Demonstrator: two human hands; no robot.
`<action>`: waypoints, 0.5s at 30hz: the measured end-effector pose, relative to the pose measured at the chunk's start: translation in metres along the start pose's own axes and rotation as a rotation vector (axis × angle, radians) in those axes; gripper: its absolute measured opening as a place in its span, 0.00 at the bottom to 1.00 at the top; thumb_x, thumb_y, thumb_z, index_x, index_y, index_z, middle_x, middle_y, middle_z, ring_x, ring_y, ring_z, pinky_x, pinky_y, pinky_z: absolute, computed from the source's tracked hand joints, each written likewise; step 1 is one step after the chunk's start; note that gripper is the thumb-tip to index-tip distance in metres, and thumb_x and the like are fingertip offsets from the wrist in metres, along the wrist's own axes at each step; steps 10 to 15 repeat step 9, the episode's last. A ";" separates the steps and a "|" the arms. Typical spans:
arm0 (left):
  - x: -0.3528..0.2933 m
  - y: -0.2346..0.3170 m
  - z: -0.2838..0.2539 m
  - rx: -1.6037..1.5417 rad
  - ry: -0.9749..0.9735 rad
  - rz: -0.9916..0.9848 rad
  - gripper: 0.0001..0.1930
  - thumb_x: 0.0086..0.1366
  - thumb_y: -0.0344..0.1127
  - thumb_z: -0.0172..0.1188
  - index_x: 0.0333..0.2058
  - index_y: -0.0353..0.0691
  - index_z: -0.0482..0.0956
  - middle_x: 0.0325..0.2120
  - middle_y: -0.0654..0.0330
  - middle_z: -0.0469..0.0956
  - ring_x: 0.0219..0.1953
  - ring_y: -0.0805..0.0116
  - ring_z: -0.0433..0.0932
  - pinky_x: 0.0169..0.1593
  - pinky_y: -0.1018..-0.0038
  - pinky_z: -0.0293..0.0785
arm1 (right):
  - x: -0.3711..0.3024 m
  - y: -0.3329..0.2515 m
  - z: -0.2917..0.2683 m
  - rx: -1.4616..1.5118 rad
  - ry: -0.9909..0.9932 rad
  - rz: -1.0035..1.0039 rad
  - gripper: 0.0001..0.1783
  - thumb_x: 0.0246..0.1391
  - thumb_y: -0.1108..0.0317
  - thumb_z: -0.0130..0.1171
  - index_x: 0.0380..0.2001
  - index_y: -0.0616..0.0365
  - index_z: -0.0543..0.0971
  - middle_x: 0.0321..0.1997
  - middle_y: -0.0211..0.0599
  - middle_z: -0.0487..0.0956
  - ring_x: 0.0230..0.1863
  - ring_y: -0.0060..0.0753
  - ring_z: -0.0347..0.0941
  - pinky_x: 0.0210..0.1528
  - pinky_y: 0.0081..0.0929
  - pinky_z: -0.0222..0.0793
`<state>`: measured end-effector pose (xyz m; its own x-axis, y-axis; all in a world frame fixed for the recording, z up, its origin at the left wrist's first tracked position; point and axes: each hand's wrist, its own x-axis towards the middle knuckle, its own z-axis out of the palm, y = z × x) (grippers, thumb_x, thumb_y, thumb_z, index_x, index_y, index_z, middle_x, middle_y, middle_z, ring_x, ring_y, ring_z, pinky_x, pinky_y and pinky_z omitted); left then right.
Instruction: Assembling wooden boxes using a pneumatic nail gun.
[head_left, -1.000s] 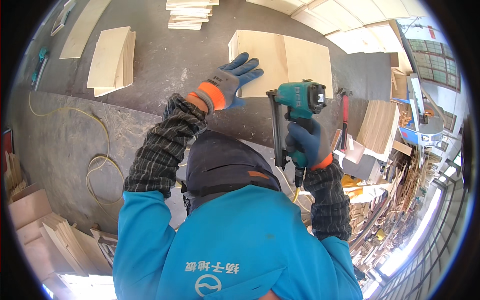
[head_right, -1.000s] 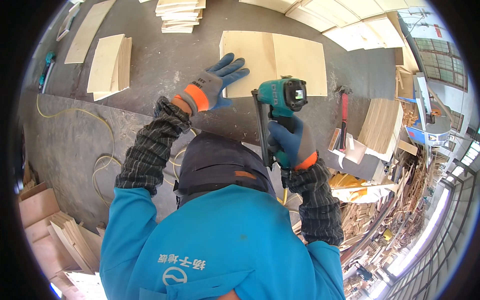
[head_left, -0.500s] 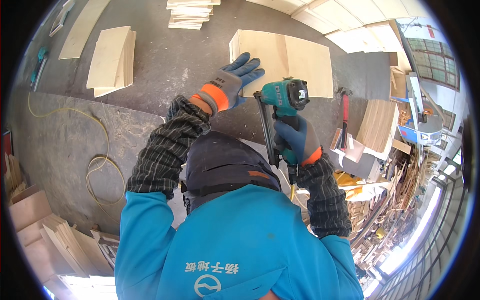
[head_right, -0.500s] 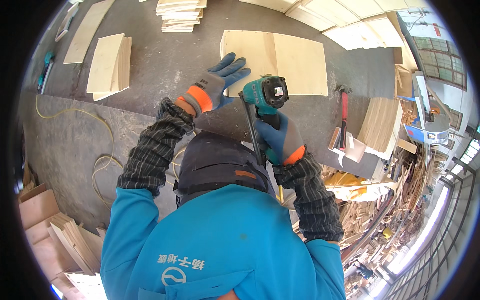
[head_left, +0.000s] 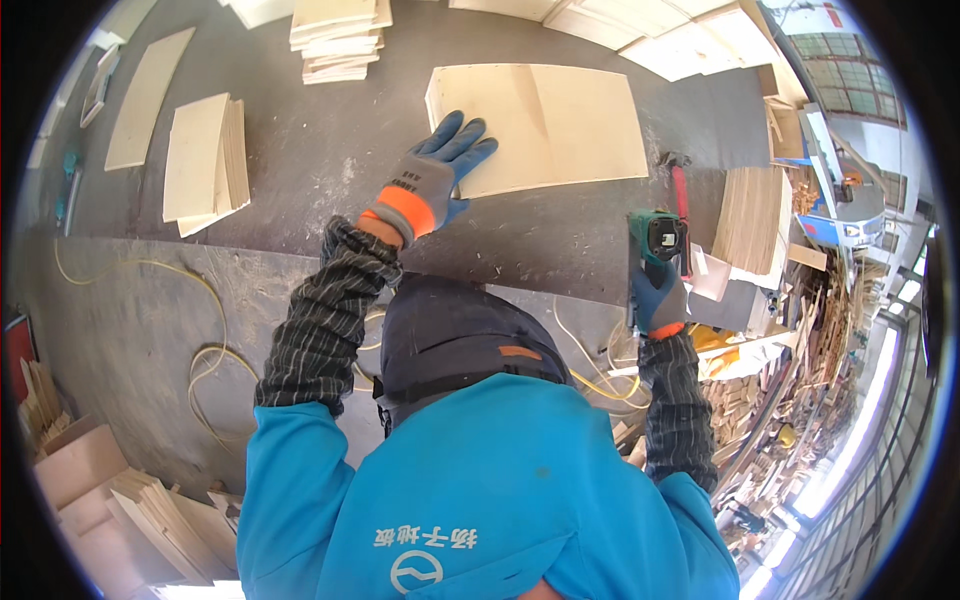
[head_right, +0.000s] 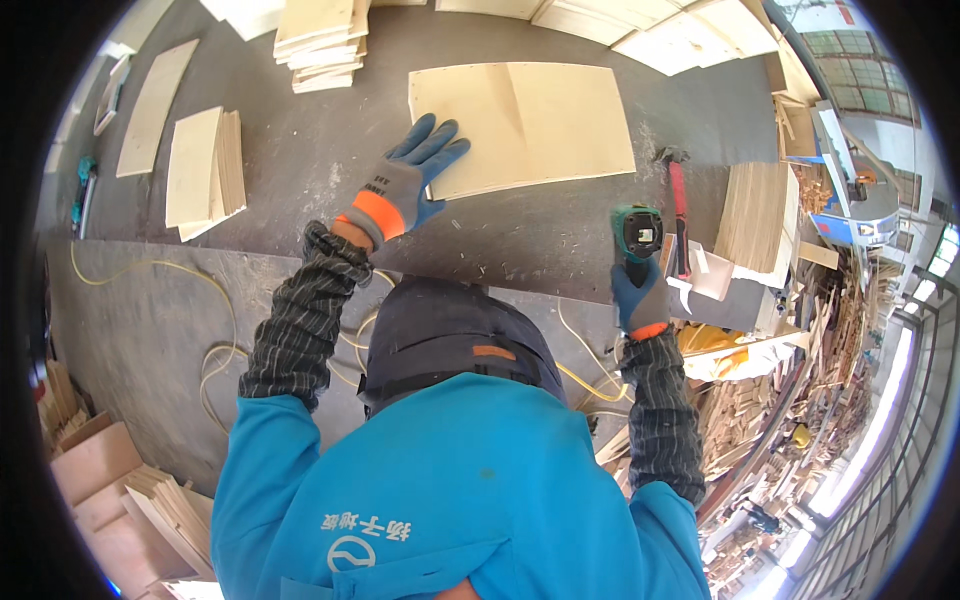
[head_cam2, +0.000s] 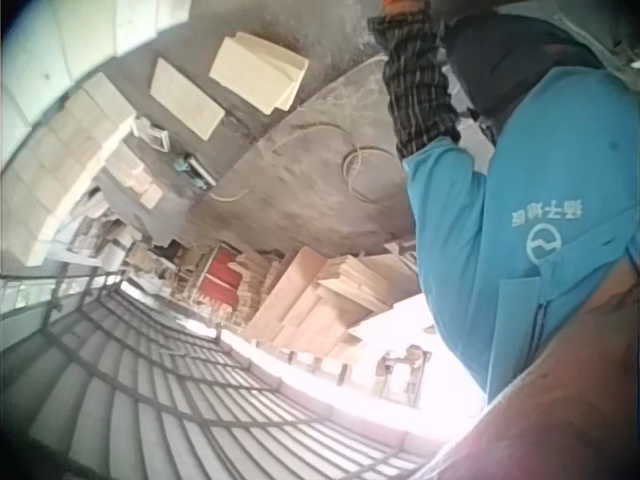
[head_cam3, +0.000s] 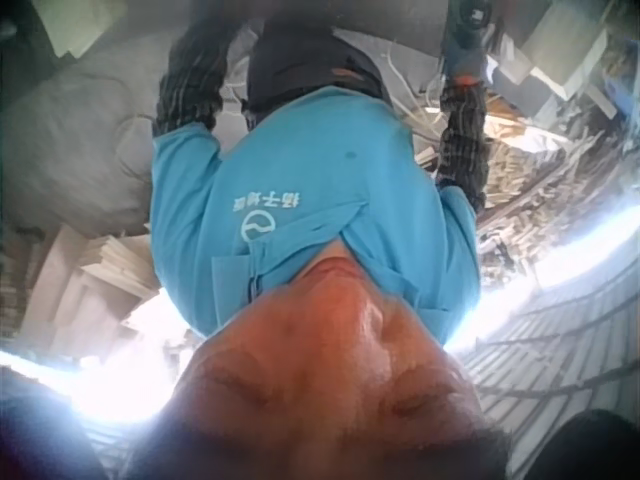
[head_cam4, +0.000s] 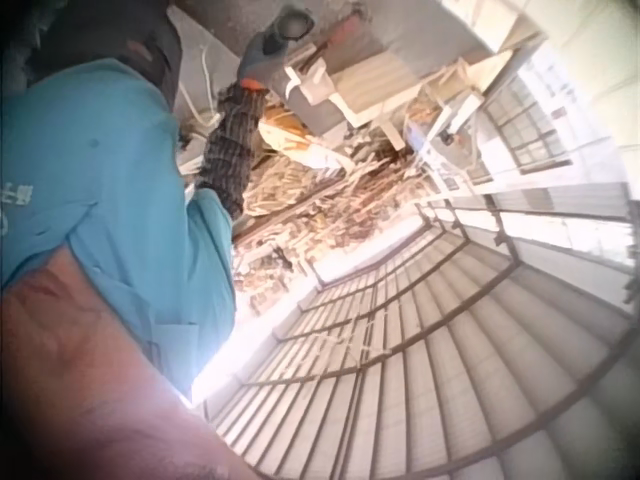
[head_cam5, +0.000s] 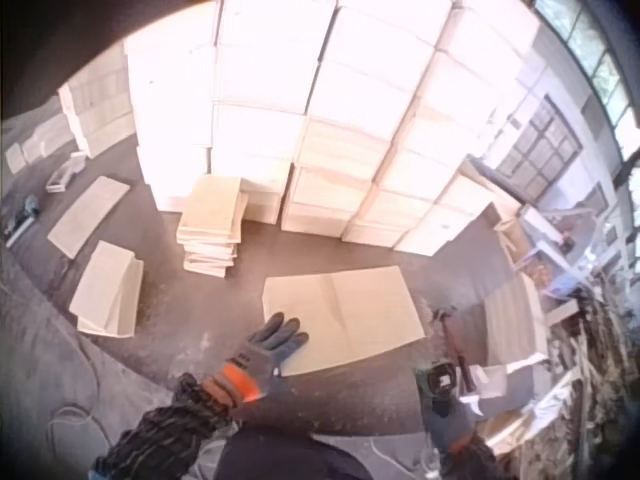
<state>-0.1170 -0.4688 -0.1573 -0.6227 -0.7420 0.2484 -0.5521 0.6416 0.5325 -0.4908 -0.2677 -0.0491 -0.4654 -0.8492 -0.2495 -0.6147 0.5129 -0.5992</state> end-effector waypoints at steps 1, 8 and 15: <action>0.001 0.002 -0.003 0.012 0.002 0.015 0.49 0.52 0.34 0.80 0.74 0.52 0.69 0.78 0.57 0.63 0.80 0.45 0.58 0.78 0.54 0.66 | 0.009 0.027 -0.005 0.014 0.013 -0.004 0.20 0.63 0.64 0.66 0.55 0.60 0.82 0.35 0.33 0.85 0.33 0.28 0.81 0.39 0.32 0.78; -0.033 0.044 -0.024 -0.139 0.065 -0.305 0.54 0.52 0.38 0.83 0.77 0.48 0.64 0.78 0.45 0.60 0.80 0.40 0.56 0.80 0.51 0.60 | 0.136 0.277 0.018 -0.218 0.110 -0.299 0.21 0.59 0.63 0.70 0.56 0.53 0.84 0.44 0.42 0.89 0.45 0.43 0.86 0.48 0.37 0.80; -0.021 0.048 -0.009 -0.260 0.047 -0.392 0.51 0.58 0.40 0.81 0.78 0.49 0.63 0.80 0.46 0.57 0.82 0.43 0.52 0.81 0.51 0.57 | 0.218 0.301 0.011 -0.117 0.037 -0.550 0.24 0.58 0.63 0.72 0.58 0.49 0.83 0.46 0.42 0.89 0.49 0.44 0.87 0.51 0.40 0.81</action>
